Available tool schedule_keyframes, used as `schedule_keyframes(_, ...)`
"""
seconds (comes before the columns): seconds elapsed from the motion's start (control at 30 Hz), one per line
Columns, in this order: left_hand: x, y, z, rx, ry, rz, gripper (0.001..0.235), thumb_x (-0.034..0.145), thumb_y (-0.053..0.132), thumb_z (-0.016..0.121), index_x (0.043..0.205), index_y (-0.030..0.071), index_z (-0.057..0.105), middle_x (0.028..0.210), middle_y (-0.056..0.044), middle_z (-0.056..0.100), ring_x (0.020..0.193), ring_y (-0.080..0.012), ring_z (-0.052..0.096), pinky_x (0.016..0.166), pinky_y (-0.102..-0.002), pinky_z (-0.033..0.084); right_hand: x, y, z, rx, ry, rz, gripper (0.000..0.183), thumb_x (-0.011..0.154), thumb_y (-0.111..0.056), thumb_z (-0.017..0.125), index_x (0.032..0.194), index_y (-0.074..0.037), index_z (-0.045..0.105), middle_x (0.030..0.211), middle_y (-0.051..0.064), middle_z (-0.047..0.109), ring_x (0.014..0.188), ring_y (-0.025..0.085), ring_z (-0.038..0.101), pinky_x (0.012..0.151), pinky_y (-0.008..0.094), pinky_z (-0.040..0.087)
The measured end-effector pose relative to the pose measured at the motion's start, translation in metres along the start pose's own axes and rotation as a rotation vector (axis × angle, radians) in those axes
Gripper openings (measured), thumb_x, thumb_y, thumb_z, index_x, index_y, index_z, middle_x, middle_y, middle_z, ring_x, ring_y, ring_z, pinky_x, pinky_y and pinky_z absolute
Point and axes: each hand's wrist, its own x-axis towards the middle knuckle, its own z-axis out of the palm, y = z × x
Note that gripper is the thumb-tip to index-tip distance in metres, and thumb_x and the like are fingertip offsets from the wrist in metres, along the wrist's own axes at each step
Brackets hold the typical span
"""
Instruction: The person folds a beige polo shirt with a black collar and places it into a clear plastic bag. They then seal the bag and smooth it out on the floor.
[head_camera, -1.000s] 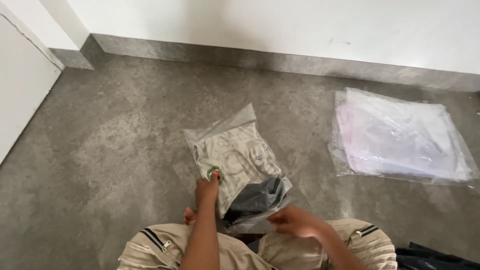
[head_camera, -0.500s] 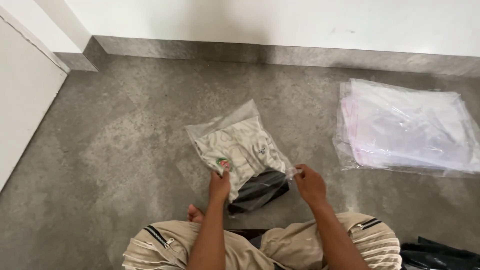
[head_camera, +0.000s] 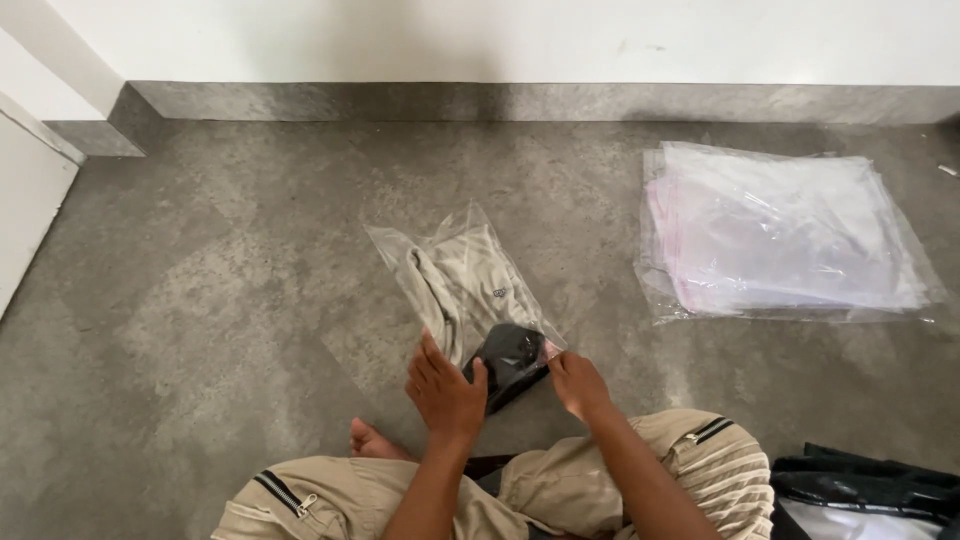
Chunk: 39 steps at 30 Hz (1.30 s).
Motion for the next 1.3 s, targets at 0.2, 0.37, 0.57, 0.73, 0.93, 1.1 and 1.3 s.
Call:
schedule_keyframes(0.2, -0.014, 0.005, 0.015, -0.392, -0.154, 0.712, 0.024, 0.08, 0.024, 0.06, 0.096, 0.008, 0.055, 0.091, -0.008, 0.057, 0.085, -0.0258, 0.052, 0.069, -0.038, 0.042, -0.014, -0.022, -0.007, 0.297, 0.061, 0.076, 0.047, 0.09, -0.05, 0.032, 0.083, -0.01, 0.056, 0.086, 0.007, 0.059, 0.081, 0.016, 0.051, 0.071, 0.031, 0.036)
schedule_keyframes(0.37, -0.052, -0.008, 0.085, -0.131, -0.437, 0.95, 0.018, 0.085, 0.016, 0.055, 0.068, 0.011, 0.053, 0.062, -0.006, 0.053, 0.054, -0.0228, 0.053, 0.037, -0.035, 0.04, -0.011, -0.013, 0.001, -0.093, -0.03, -0.037, 0.024, 0.094, -0.032, 0.039, 0.095, -0.01, 0.048, 0.085, 0.011, 0.061, 0.075, 0.028, 0.058, 0.064, 0.04, 0.041)
schedule_keyframes(0.57, -0.04, -0.005, 0.063, -0.015, -0.439, 0.669, 0.067, 0.08, 0.031, 0.055, 0.139, 0.008, 0.031, 0.13, -0.014, 0.044, 0.116, -0.0308, 0.044, 0.085, -0.045, 0.041, -0.007, -0.015, 0.019, -0.48, -0.121, -0.127, 0.039, 0.092, -0.039, 0.035, 0.122, -0.014, 0.041, 0.096, 0.014, 0.062, 0.079, 0.034, 0.061, 0.062, 0.047, 0.047)
schedule_keyframes(0.73, -0.043, -0.012, 0.09, -0.009, -0.375, 0.574, 0.072, 0.082, 0.031, 0.049, 0.141, 0.002, 0.021, 0.147, -0.019, 0.016, 0.136, -0.0305, 0.015, 0.105, -0.047, 0.017, -0.018, -0.034, 0.025, -0.61, -0.119, -0.148, 0.053, 0.093, -0.033, 0.035, 0.139, -0.02, 0.012, 0.092, 0.01, 0.062, 0.073, 0.033, 0.061, 0.055, 0.048, 0.047)
schedule_keyframes(0.93, -0.043, -0.002, 0.103, -0.009, -0.325, 0.627, 0.055, 0.087, 0.028, 0.032, 0.138, 0.008, 0.028, 0.14, -0.014, 0.036, 0.127, -0.0279, 0.035, 0.103, -0.044, 0.02, -0.013, -0.023, 0.035, -0.684, -0.026, -0.239, 0.047, 0.089, -0.019, 0.04, 0.133, -0.009, 0.028, 0.088, 0.007, 0.065, 0.073, 0.031, 0.064, 0.055, 0.046, 0.05)
schedule_keyframes(1.1, -0.022, 0.027, 0.098, 0.2, -0.358, 0.656, 0.062, 0.089, 0.029, 0.034, 0.145, 0.015, 0.01, 0.148, -0.015, 0.016, 0.135, -0.0288, 0.018, 0.1, -0.041, 0.025, 0.006, 0.008, 0.054, -0.576, 0.051, -0.199, 0.027, 0.089, -0.016, 0.034, 0.099, -0.012, 0.059, 0.097, 0.009, 0.064, 0.088, 0.032, 0.062, 0.067, 0.049, 0.051)
schedule_keyframes(1.3, -0.031, 0.011, 0.16, 0.323, -0.221, 0.58, 0.056, 0.092, 0.029, 0.032, 0.143, 0.009, 0.018, 0.148, -0.012, 0.022, 0.135, -0.0264, 0.021, 0.107, -0.045, 0.014, 0.009, 0.031, 0.057, -0.598, 0.262, -0.398, 0.021, 0.086, -0.023, 0.047, 0.078, -0.007, 0.059, 0.072, 0.007, 0.062, 0.069, 0.025, 0.064, 0.058, 0.034, 0.052)
